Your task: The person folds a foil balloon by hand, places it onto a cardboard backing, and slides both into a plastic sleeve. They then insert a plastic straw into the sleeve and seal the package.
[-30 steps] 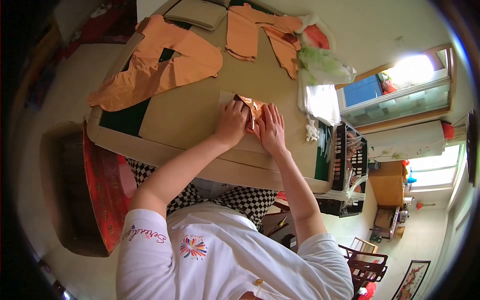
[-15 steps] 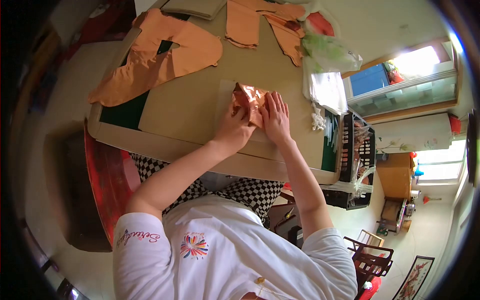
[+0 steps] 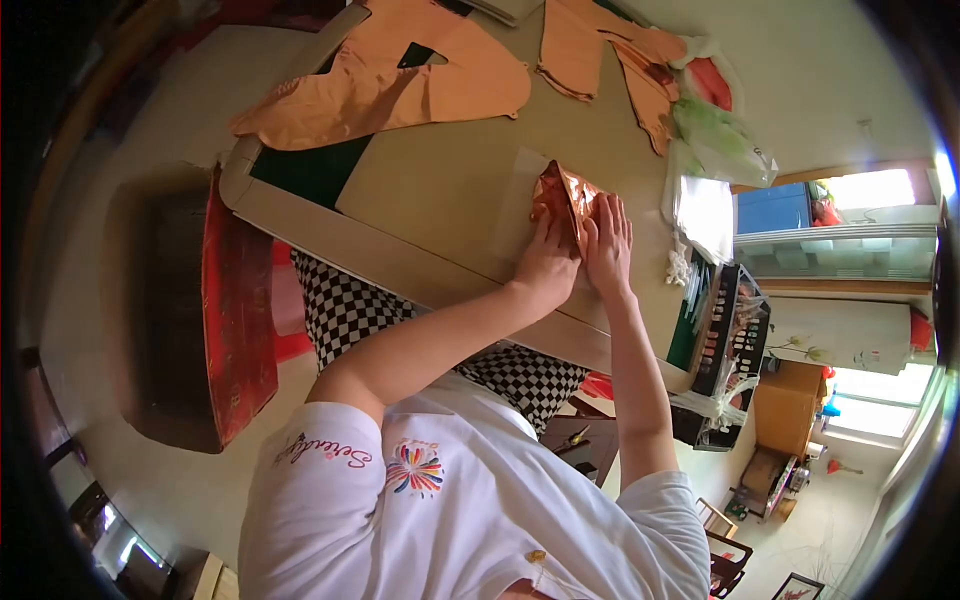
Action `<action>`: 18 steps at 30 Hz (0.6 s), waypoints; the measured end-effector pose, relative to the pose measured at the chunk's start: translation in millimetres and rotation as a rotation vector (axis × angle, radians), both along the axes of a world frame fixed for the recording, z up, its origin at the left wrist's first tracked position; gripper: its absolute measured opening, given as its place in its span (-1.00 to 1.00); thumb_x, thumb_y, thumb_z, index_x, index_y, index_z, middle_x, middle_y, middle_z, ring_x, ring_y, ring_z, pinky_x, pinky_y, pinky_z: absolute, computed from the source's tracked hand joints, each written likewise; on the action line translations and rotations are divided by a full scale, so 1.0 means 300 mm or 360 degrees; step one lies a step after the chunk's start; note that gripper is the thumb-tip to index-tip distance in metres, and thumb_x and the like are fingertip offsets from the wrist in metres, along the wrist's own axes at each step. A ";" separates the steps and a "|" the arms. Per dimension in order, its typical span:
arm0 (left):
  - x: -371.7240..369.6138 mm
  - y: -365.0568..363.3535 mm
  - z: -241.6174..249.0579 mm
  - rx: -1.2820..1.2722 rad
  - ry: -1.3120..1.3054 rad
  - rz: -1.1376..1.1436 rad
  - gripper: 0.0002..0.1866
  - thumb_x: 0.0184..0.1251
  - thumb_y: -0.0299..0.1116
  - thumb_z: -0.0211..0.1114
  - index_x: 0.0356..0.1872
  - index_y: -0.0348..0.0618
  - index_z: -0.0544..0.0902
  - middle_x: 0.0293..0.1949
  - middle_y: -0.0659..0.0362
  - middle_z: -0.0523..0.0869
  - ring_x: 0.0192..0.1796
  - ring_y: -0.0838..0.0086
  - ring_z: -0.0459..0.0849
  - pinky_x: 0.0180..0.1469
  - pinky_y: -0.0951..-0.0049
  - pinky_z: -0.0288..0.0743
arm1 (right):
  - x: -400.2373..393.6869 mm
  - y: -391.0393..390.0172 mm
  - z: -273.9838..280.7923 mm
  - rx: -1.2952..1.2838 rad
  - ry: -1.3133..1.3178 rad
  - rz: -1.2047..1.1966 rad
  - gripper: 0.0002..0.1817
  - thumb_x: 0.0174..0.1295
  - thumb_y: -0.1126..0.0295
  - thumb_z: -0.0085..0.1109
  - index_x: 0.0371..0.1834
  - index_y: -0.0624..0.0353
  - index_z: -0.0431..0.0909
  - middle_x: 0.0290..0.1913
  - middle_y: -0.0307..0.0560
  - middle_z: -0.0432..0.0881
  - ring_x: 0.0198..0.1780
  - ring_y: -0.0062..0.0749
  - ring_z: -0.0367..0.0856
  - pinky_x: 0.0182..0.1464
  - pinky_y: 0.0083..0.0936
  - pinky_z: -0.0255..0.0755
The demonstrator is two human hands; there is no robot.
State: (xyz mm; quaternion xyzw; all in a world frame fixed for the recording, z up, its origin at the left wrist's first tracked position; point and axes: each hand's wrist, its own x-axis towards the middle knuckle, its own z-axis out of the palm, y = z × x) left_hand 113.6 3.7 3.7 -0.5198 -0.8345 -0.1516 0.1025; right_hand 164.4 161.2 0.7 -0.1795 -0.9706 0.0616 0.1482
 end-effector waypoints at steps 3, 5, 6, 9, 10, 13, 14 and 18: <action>-0.028 -0.016 -0.020 0.0251 -0.0094 -0.0141 -0.42 0.27 -0.24 0.04 0.26 -0.41 0.34 0.27 -0.19 0.37 0.36 -0.04 0.25 0.43 -0.04 -0.08 | -0.002 -0.022 0.024 0.0035 -0.0034 0.0005 -0.36 0.33 0.10 -0.02 0.41 0.14 0.16 0.43 0.13 0.17 0.48 -0.03 0.05 0.44 -0.08 -0.06; -0.044 -0.044 -0.014 0.0300 -0.0159 -0.0221 -0.45 0.26 -0.25 0.06 0.23 -0.39 0.38 0.25 -0.20 0.38 0.36 -0.03 0.26 0.43 -0.03 -0.07 | 0.007 -0.019 0.028 0.0046 -0.0005 0.0063 -0.30 0.28 0.08 0.07 0.42 0.13 0.14 0.44 0.11 0.15 0.48 -0.03 0.05 0.44 -0.06 -0.07; -0.056 -0.065 0.006 0.0303 -0.0206 -0.0249 -0.46 0.25 -0.25 0.08 0.21 -0.38 0.40 0.24 -0.20 0.39 0.35 -0.03 0.26 0.42 -0.04 -0.06 | 0.008 -0.022 0.033 0.0030 -0.0011 0.0045 -0.29 0.27 0.07 0.08 0.42 0.13 0.14 0.44 0.12 0.15 0.48 -0.03 0.05 0.44 -0.07 -0.07; -0.084 -0.123 0.030 0.0297 -0.0329 -0.0333 -0.50 0.22 -0.25 0.14 0.15 -0.34 0.45 0.23 -0.20 0.40 0.34 -0.01 0.28 0.40 -0.07 -0.02 | 0.000 -0.037 0.047 -0.0016 -0.0013 0.0001 -0.24 0.22 0.00 0.14 0.40 0.16 0.17 0.44 0.14 0.15 0.48 -0.04 0.05 0.45 -0.07 -0.08; -0.091 -0.145 0.028 0.0288 -0.0364 -0.0362 -0.51 0.21 -0.25 0.15 0.13 -0.33 0.47 0.23 -0.19 0.39 0.34 0.00 0.29 0.39 -0.08 0.00 | -0.002 -0.043 0.051 -0.0021 -0.0011 -0.0013 -0.23 0.21 -0.02 0.15 0.40 0.16 0.18 0.44 0.15 0.16 0.48 -0.04 0.05 0.45 -0.07 -0.08; -0.132 -0.203 0.024 0.0420 -0.0454 -0.0222 -0.72 0.18 -0.42 0.18 -0.10 -0.31 0.57 -0.02 -0.06 0.57 0.16 0.11 0.47 0.33 -0.03 0.19 | -0.002 -0.047 0.051 -0.0022 0.0001 -0.0034 -0.19 0.19 -0.09 0.15 0.39 0.18 0.19 0.43 0.15 0.17 0.48 -0.04 0.05 0.45 -0.07 -0.09; -0.144 -0.205 0.029 0.0413 -0.0485 -0.0163 -0.78 0.17 -0.47 0.18 -0.16 -0.30 0.59 -0.09 -0.02 0.61 0.12 0.13 0.51 0.32 -0.02 0.22 | -0.001 -0.046 0.050 -0.0029 0.0006 -0.0045 -0.19 0.19 -0.10 0.14 0.39 0.18 0.19 0.43 0.15 0.16 0.48 -0.04 0.05 0.45 -0.07 -0.09; -0.118 -0.122 0.233 0.0959 -0.0646 -0.0218 -0.81 0.09 -0.60 0.17 -0.23 -0.30 0.61 -0.17 0.03 0.64 0.06 0.23 0.55 0.25 0.14 0.35 | 0.003 -0.052 0.056 -0.0061 -0.0035 -0.0070 -0.27 0.26 -0.02 0.05 0.40 0.17 0.18 0.45 0.15 0.14 0.50 -0.05 0.02 0.46 -0.07 -0.11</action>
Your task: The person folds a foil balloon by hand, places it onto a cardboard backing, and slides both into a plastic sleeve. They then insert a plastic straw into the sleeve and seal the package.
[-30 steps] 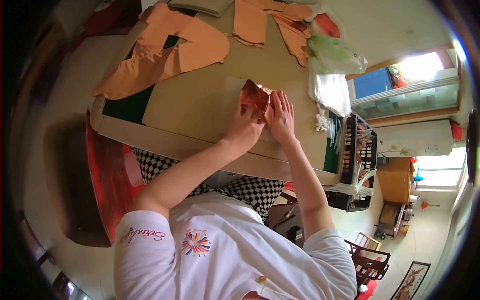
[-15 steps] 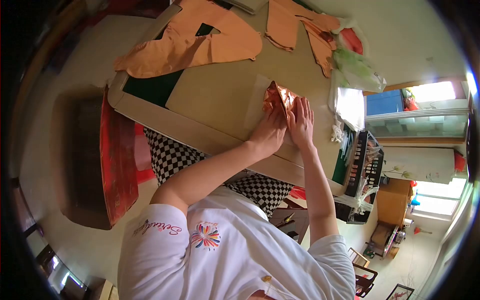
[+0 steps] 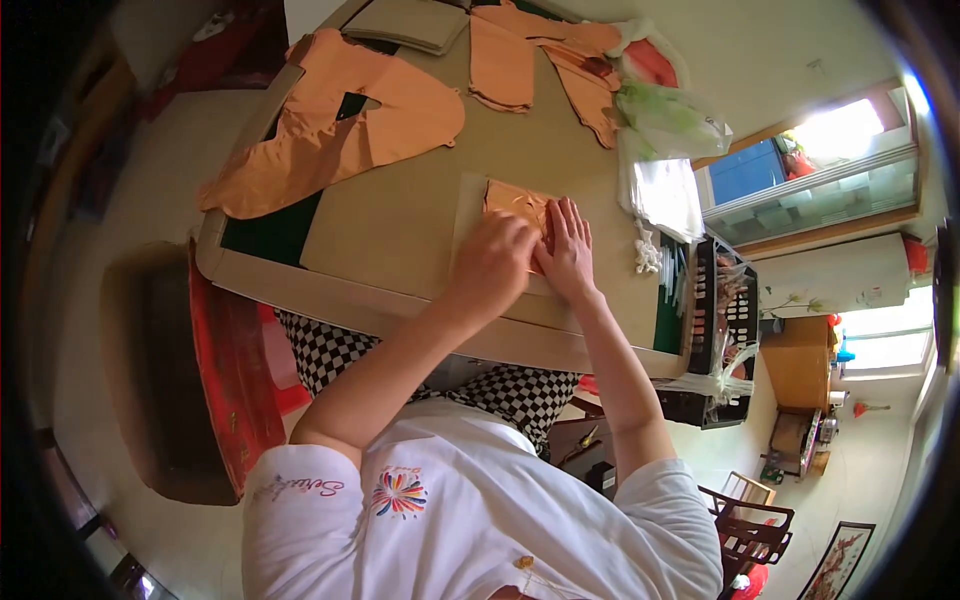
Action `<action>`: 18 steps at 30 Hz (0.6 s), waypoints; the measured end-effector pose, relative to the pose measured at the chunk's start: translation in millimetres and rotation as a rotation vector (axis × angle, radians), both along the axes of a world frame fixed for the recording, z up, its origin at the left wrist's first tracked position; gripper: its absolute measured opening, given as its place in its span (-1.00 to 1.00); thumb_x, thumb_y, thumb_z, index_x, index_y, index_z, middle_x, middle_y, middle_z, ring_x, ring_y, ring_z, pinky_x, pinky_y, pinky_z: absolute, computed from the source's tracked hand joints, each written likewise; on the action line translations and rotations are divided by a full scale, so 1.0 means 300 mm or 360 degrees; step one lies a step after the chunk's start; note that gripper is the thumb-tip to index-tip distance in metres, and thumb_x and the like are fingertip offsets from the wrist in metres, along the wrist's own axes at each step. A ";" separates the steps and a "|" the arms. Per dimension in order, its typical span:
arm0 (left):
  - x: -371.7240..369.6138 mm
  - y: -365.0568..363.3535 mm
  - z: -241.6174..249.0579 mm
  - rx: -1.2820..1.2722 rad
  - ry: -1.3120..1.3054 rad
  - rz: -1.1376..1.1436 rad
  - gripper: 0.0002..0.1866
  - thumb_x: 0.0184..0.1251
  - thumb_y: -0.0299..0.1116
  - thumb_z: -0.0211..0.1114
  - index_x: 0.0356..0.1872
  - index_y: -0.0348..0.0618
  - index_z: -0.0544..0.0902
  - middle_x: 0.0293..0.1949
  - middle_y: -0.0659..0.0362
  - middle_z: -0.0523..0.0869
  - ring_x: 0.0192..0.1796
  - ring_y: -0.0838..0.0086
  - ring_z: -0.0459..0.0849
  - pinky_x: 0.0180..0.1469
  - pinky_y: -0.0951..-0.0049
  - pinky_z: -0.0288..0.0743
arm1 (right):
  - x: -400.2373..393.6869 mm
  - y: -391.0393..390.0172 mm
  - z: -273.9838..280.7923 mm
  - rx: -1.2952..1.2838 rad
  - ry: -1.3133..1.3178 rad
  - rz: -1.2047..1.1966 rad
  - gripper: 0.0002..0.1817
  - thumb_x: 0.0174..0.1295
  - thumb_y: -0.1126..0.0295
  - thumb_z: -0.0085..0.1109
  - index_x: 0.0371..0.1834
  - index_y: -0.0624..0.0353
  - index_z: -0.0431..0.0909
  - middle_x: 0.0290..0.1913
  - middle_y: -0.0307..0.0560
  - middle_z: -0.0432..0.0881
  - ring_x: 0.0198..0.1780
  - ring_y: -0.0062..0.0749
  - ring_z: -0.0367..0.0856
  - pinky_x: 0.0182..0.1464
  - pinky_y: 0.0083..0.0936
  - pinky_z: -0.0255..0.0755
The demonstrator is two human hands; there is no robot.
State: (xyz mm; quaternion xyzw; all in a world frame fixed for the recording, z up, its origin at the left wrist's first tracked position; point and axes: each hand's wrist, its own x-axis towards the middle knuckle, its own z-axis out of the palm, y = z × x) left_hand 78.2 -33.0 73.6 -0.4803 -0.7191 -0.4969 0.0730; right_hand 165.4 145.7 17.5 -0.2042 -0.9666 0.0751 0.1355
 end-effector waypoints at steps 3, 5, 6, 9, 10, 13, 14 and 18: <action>0.026 0.166 -0.113 -0.0242 0.0249 0.0118 -0.62 0.22 -0.50 0.08 0.08 -0.36 0.50 0.13 -0.07 0.52 0.28 0.13 0.39 0.36 0.17 0.18 | 0.000 0.021 -0.028 0.0018 -0.0044 0.0011 -0.39 0.32 0.16 -0.10 0.40 0.18 0.18 0.46 0.14 0.12 0.51 -0.07 -0.01 0.46 -0.07 -0.13; -0.010 0.226 -0.184 -0.0641 0.0265 0.0079 -0.46 0.36 -0.32 -0.03 0.31 -0.40 0.28 0.35 -0.14 0.29 0.45 0.09 0.16 0.47 0.14 -0.05 | -0.007 0.020 -0.026 0.0035 -0.0023 0.0020 -0.40 0.32 0.17 -0.10 0.40 0.18 0.18 0.45 0.14 0.13 0.51 -0.06 -0.01 0.46 -0.07 -0.13; -0.019 0.225 -0.206 -0.0683 0.0263 0.0116 -0.44 0.38 -0.28 -0.04 0.32 -0.40 0.25 0.37 -0.14 0.26 0.46 0.10 0.13 0.48 0.13 -0.08 | -0.002 0.018 -0.027 0.0031 -0.0014 0.0016 -0.41 0.32 0.17 -0.11 0.39 0.18 0.18 0.45 0.14 0.13 0.50 -0.06 -0.01 0.46 -0.07 -0.13; -0.021 0.201 -0.211 -0.0962 0.0245 0.0123 -0.37 0.43 -0.13 -0.11 0.39 -0.37 0.15 0.45 -0.12 0.09 0.51 0.13 -0.02 0.50 0.11 -0.15 | -0.004 0.011 -0.014 -0.0010 -0.0037 0.0016 -0.44 0.36 0.20 -0.17 0.39 0.19 0.17 0.45 0.15 0.13 0.50 -0.05 0.00 0.46 -0.05 -0.13; -0.018 0.201 -0.217 -0.0957 0.0270 0.0140 -0.37 0.42 -0.13 -0.09 0.38 -0.37 0.17 0.45 -0.11 0.10 0.51 0.13 -0.01 0.50 0.11 -0.17 | -0.003 0.005 -0.004 -0.0039 -0.0047 -0.0004 -0.45 0.37 0.21 -0.18 0.39 0.20 0.17 0.45 0.15 0.13 0.50 -0.05 0.00 0.46 -0.05 -0.13; -0.018 0.205 -0.226 -0.0896 0.0353 0.0203 -0.38 0.38 -0.14 -0.04 0.35 -0.37 0.22 0.43 -0.12 0.15 0.49 0.11 0.04 0.49 0.11 -0.15 | -0.025 -0.001 0.027 0.0024 -0.0034 0.0015 -0.46 0.38 0.22 -0.20 0.39 0.19 0.20 0.46 0.12 0.11 0.51 -0.08 -0.02 0.47 -0.06 -0.17; -0.015 0.202 -0.230 -0.0861 0.0391 0.0219 -0.39 0.37 -0.17 -0.02 0.34 -0.37 0.23 0.41 -0.13 0.18 0.47 0.09 0.08 0.48 0.11 -0.11 | -0.031 -0.004 0.024 0.0033 0.0008 0.0041 -0.46 0.38 0.21 -0.20 0.39 0.19 0.20 0.46 0.11 0.11 0.52 -0.09 -0.03 0.48 -0.07 -0.18; -0.065 0.196 -0.181 -0.0508 0.0080 0.0141 -0.51 0.28 -0.34 0.10 0.21 -0.32 0.36 0.28 -0.15 0.34 0.35 0.05 0.28 0.37 0.12 0.15 | -0.040 -0.020 0.012 -0.0088 -0.0029 -0.0004 -0.45 0.38 0.17 -0.23 0.39 0.19 0.21 0.46 0.08 0.12 0.51 -0.12 -0.02 0.49 -0.11 -0.17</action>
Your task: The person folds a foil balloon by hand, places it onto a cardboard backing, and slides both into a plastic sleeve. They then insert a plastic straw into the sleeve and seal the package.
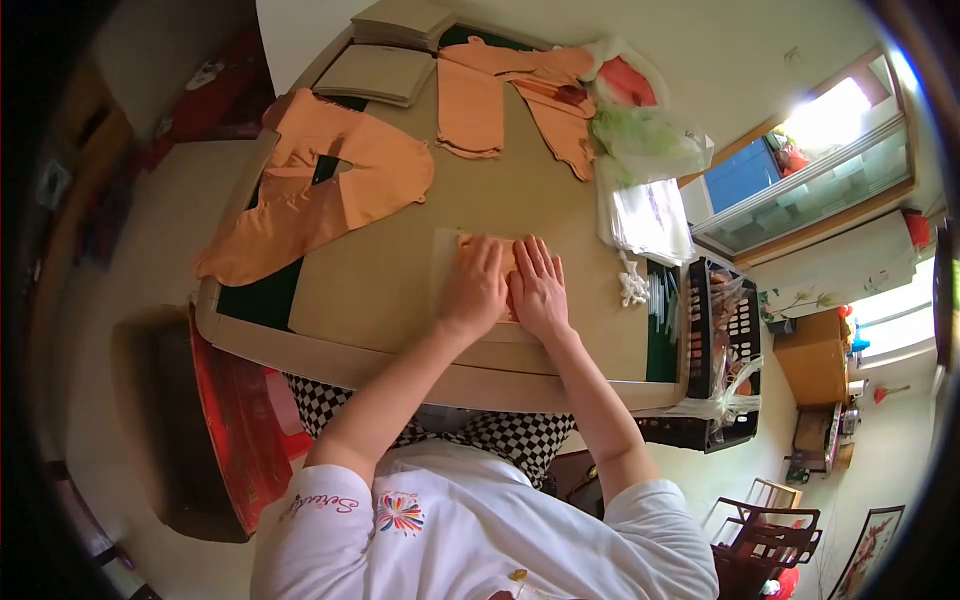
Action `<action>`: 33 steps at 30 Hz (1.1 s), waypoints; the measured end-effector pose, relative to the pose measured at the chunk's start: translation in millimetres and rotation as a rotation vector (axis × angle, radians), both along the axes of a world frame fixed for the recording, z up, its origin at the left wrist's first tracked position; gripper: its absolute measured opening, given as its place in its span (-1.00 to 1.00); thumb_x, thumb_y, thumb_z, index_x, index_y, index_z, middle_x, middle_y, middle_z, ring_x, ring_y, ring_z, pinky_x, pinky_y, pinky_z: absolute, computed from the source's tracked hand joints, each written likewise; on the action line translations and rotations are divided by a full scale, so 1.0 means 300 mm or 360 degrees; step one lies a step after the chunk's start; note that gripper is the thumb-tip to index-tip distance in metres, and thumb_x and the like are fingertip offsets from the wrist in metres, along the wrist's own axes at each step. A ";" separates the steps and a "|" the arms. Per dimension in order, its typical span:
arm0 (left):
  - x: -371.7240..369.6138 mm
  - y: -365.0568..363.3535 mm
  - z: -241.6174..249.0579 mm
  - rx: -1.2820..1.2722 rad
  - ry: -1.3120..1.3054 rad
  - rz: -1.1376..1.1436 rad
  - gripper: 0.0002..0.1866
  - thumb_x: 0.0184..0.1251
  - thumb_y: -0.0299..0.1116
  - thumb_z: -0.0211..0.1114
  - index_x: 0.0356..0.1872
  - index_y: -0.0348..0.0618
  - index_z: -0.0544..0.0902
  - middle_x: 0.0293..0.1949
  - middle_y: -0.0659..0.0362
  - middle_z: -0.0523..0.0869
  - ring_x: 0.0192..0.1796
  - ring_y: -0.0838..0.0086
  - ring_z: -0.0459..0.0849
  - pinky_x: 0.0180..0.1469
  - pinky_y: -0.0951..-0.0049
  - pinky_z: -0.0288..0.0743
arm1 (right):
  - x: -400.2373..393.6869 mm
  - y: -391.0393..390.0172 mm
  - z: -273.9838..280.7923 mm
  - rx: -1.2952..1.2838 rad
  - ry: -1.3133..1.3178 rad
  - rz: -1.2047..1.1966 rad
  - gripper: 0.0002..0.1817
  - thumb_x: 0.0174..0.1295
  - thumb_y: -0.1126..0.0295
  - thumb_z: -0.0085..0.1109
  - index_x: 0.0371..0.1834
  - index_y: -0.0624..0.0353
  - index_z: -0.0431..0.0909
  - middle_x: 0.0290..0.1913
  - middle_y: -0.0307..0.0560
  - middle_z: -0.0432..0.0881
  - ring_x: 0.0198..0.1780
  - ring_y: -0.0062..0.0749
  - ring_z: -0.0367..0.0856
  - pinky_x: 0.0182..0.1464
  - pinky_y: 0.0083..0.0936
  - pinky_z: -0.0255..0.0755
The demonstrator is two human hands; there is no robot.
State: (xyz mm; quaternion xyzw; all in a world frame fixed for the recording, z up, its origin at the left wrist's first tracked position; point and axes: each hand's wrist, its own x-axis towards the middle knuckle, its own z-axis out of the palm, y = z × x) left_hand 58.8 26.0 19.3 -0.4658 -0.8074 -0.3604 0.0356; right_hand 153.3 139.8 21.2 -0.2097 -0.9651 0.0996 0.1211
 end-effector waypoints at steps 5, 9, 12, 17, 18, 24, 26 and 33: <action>-0.215 0.009 0.089 -0.0268 -0.0333 0.0235 -0.78 0.19 -0.36 0.25 -0.18 -0.23 0.59 -0.04 -0.05 0.61 0.00 0.14 0.59 -0.01 0.21 0.47 | 0.004 -0.006 0.008 0.0008 0.0011 -0.0008 -0.44 0.38 0.16 -0.23 0.40 0.16 0.19 0.46 0.07 0.14 0.51 -0.14 0.00 0.48 -0.09 -0.15; -0.313 0.020 0.100 -0.0510 -0.0700 0.0022 -0.80 0.10 -0.31 0.36 -0.41 -0.24 0.62 -0.38 0.04 0.71 -0.32 0.22 0.68 -0.23 0.28 0.54 | 0.000 -0.002 0.004 0.0000 0.0055 -0.0004 -0.44 0.39 0.15 -0.23 0.40 0.16 0.19 0.45 0.08 0.16 0.50 -0.13 0.01 0.47 -0.08 -0.14; -0.333 0.033 0.076 -0.0492 -0.0603 -0.0007 -0.80 0.08 -0.32 0.39 -0.42 -0.24 0.62 -0.46 0.08 0.70 -0.43 0.32 0.68 -0.35 0.35 0.54 | 0.008 -0.008 0.010 -0.0009 0.0069 -0.0002 -0.43 0.39 0.14 -0.23 0.40 0.16 0.19 0.44 0.09 0.17 0.50 -0.12 0.03 0.47 -0.07 -0.13; -0.347 0.035 0.051 -0.0382 -0.1346 0.0063 -0.83 0.15 -0.36 0.31 -0.29 -0.21 0.58 -0.42 0.15 0.70 -0.49 0.45 0.67 -0.46 0.42 0.54 | 0.013 -0.001 0.003 0.0023 0.0100 0.0045 -0.44 0.39 0.08 -0.17 0.40 0.07 0.21 0.43 0.11 0.19 0.48 -0.08 0.08 0.44 -0.02 -0.09; -0.341 0.030 0.057 -0.0322 -0.1570 0.0131 -0.82 0.20 -0.36 0.31 -0.23 -0.19 0.56 -0.42 0.18 0.69 -0.53 0.53 0.65 -0.53 0.48 0.52 | 0.015 0.002 0.000 0.0075 0.0078 0.0070 -0.44 0.38 0.07 -0.15 0.40 0.03 0.22 0.43 0.11 0.19 0.47 -0.07 0.08 0.44 0.00 -0.08; -0.247 -0.027 0.092 -0.0401 -0.1631 0.0083 -0.74 0.25 -0.39 0.22 -0.06 -0.14 0.45 -0.38 0.11 0.70 -0.45 0.40 0.69 -0.43 0.40 0.57 | 0.011 -0.012 0.024 0.0084 0.0128 0.0084 -0.46 0.36 0.05 -0.07 0.38 -0.07 0.27 0.42 0.13 0.20 0.46 -0.05 0.11 0.41 0.05 -0.05; -0.226 -0.035 -0.015 -0.0168 -0.0810 0.0145 -0.76 0.24 -0.42 0.20 -0.11 -0.21 0.43 -0.42 0.02 0.67 -0.46 0.25 0.68 -0.47 0.29 0.55 | 0.010 -0.012 0.021 0.0073 0.0119 0.0080 -0.46 0.36 0.05 -0.07 0.37 -0.07 0.28 0.42 0.13 0.19 0.46 -0.05 0.10 0.41 0.05 -0.05; -0.122 -0.046 0.170 -0.0513 -0.0024 0.0224 -0.77 0.19 -0.51 0.18 -0.13 -0.29 0.45 -0.16 -0.08 0.62 -0.09 0.16 0.63 -0.15 0.17 0.53 | 0.011 -0.016 0.022 0.0045 0.0058 0.0068 -0.47 0.36 0.06 -0.10 0.37 -0.08 0.28 0.44 0.12 0.16 0.48 -0.05 0.05 0.42 0.07 -0.09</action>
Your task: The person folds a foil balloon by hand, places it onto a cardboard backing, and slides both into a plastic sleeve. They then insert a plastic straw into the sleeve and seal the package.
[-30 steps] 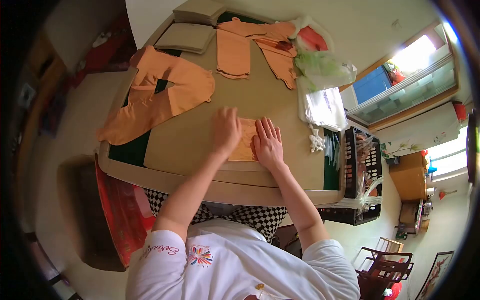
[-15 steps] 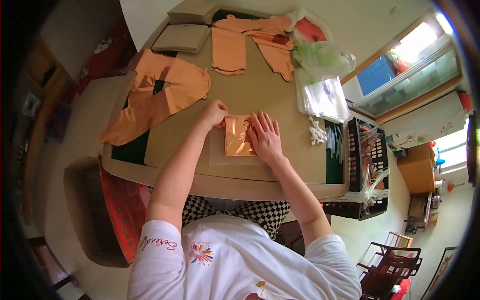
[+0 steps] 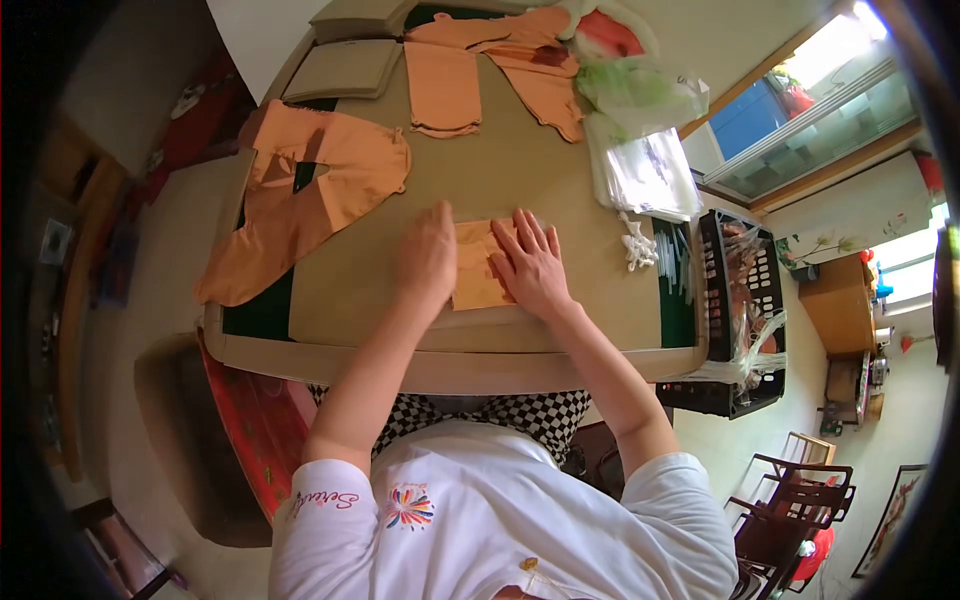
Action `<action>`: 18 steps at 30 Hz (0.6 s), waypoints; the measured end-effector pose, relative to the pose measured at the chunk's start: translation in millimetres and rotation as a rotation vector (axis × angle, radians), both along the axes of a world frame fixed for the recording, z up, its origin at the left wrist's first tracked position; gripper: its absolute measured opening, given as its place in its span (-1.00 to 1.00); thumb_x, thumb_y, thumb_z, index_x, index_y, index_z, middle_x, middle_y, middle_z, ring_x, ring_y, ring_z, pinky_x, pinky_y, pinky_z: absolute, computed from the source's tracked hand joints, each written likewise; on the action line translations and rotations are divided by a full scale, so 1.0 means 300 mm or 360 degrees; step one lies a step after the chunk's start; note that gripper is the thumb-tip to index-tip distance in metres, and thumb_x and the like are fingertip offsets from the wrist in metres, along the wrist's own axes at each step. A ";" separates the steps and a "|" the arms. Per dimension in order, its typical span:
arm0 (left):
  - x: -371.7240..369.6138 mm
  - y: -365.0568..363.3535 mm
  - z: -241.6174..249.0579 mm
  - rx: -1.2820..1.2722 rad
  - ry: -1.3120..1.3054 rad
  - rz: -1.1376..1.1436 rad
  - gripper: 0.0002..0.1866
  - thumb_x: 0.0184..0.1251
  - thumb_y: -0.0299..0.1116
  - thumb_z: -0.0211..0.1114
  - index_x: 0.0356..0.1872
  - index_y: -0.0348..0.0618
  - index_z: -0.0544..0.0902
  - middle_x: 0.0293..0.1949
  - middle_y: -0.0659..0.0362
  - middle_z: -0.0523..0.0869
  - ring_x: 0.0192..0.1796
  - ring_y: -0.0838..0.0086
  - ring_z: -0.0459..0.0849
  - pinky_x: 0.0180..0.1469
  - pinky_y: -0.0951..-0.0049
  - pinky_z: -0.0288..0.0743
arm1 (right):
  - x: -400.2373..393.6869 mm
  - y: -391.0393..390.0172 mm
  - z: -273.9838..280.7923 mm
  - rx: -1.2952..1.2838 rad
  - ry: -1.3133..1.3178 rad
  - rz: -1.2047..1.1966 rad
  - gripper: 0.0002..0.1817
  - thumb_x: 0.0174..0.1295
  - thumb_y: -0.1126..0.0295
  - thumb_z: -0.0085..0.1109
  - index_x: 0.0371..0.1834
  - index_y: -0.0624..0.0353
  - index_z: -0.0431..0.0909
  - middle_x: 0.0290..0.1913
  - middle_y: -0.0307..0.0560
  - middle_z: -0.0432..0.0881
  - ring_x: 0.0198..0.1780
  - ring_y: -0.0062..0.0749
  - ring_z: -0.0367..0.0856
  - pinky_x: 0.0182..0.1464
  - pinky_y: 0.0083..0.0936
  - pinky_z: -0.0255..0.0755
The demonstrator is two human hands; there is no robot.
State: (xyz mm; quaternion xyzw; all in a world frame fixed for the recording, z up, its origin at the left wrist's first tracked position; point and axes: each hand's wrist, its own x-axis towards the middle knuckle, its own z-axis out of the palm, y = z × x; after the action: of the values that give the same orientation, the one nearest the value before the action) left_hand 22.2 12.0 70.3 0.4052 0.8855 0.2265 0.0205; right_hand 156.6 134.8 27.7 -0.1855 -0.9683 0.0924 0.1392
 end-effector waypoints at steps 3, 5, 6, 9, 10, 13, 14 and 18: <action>0.102 0.039 -0.059 0.0064 0.0213 -0.0216 -0.57 0.26 -0.40 0.10 0.15 -0.33 0.40 0.11 -0.09 0.51 0.22 0.16 0.45 0.17 0.21 0.37 | -0.004 0.008 -0.019 0.0053 -0.0026 0.0007 -0.48 0.36 0.09 -0.11 0.38 -0.07 0.27 0.44 0.12 0.16 0.48 -0.04 0.05 0.42 0.08 -0.10; 0.152 0.066 -0.155 0.0222 0.0366 -0.0320 -0.47 0.33 -0.32 0.02 0.28 -0.38 0.31 0.23 -0.15 0.43 0.35 0.12 0.32 0.34 0.20 0.22 | -0.004 0.009 -0.024 0.0064 -0.0032 0.0012 -0.48 0.36 0.12 -0.12 0.38 -0.07 0.27 0.44 0.12 0.16 0.48 -0.04 0.04 0.43 0.08 -0.11; 0.153 0.059 -0.177 0.0197 0.0328 -0.0312 -0.44 0.35 -0.28 -0.01 0.31 -0.40 0.27 0.29 -0.16 0.35 0.40 0.12 0.24 0.40 0.19 0.10 | -0.005 0.008 -0.020 0.0051 -0.0027 0.0014 -0.49 0.36 0.14 -0.12 0.38 -0.07 0.27 0.44 0.12 0.16 0.48 -0.04 0.04 0.43 0.08 -0.11; 0.137 0.037 -0.212 0.0103 0.0215 -0.0303 -0.37 0.40 -0.18 -0.08 0.37 -0.43 0.16 0.41 -0.17 0.16 0.50 0.11 0.03 0.51 0.17 -0.15 | -0.008 0.000 -0.001 0.0027 -0.0052 -0.0006 -0.49 0.37 0.17 -0.13 0.39 -0.05 0.26 0.44 0.12 0.16 0.49 -0.05 0.04 0.43 0.07 -0.12; 0.131 0.027 -0.199 0.0064 0.0181 -0.0299 -0.35 0.40 -0.17 -0.09 0.38 -0.43 0.13 0.43 -0.16 0.12 0.51 0.12 -0.01 0.52 0.16 -0.19 | -0.007 -0.003 0.004 0.0019 -0.0070 -0.0019 -0.49 0.37 0.18 -0.13 0.39 -0.04 0.26 0.44 0.12 0.16 0.49 -0.06 0.04 0.43 0.07 -0.12; 0.124 0.017 -0.177 -0.0112 0.0167 -0.0281 -0.26 0.39 -0.06 -0.06 0.42 -0.41 0.06 0.47 -0.14 0.02 0.53 0.12 -0.08 0.52 0.08 -0.27 | -0.008 -0.005 0.007 0.0017 -0.0069 -0.0039 -0.48 0.37 0.20 -0.14 0.39 0.04 0.25 0.44 0.10 0.17 0.49 -0.09 0.04 0.44 0.06 -0.13; 0.124 0.013 -0.170 -0.0151 0.0143 -0.0269 -0.25 0.39 -0.03 -0.06 0.42 -0.40 0.05 0.47 -0.14 0.01 0.53 0.13 -0.09 0.51 0.06 -0.28 | -0.007 -0.006 0.009 0.0008 -0.0067 -0.0047 -0.48 0.37 0.21 -0.14 0.39 0.06 0.25 0.44 0.09 0.17 0.49 -0.10 0.04 0.44 0.06 -0.13; 0.109 -0.003 -0.172 -0.0160 0.0122 -0.0241 -0.17 0.37 0.11 -0.04 0.43 -0.38 0.05 0.48 -0.10 0.00 0.54 0.17 -0.10 0.49 -0.07 -0.31 | -0.005 -0.009 0.015 -0.0019 -0.0055 -0.0055 -0.48 0.38 0.22 -0.16 0.39 0.11 0.24 0.45 0.07 0.17 0.49 -0.12 0.04 0.45 0.05 -0.14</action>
State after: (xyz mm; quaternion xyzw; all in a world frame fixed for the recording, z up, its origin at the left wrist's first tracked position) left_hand 54.8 11.2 18.7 0.4777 0.8628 0.1639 0.0240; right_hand 155.0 132.1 32.2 -0.2047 -0.9667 0.0926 0.1229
